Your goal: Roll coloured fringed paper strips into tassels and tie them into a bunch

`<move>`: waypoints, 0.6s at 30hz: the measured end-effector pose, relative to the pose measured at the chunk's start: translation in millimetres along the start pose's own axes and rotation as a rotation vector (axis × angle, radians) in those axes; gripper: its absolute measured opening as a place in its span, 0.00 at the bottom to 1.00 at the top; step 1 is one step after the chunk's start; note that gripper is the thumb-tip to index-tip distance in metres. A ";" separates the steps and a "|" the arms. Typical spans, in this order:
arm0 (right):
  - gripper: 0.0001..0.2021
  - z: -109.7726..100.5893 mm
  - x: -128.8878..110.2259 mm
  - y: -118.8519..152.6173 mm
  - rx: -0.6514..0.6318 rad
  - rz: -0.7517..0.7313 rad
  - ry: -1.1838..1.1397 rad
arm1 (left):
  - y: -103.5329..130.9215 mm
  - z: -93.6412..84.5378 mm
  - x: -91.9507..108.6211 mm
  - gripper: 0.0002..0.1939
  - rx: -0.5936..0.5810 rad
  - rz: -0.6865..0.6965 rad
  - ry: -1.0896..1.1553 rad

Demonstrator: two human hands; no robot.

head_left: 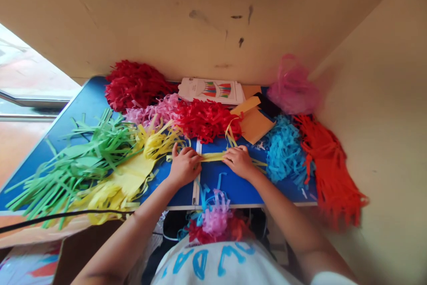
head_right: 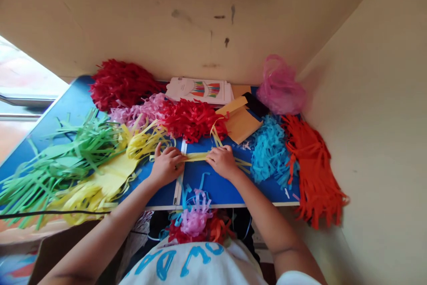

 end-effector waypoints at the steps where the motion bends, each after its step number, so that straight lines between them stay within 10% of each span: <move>1: 0.06 1.1 1.9 -1.1 0.010 0.012 -0.010 | 0.1 -0.5 -0.3 0.09 0.004 -0.005 0.005; 18: 0.08 6.9 -0.8 -25.3 -0.022 0.251 0.080 | -16.5 8.4 -5.6 0.12 0.008 -0.189 -0.018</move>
Point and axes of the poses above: each hand's wrist, its own y-axis away from the middle knuckle, its own z-axis out of the palm, x = y × z, the point moved 2 cm from there along -y, towards the middle knuckle
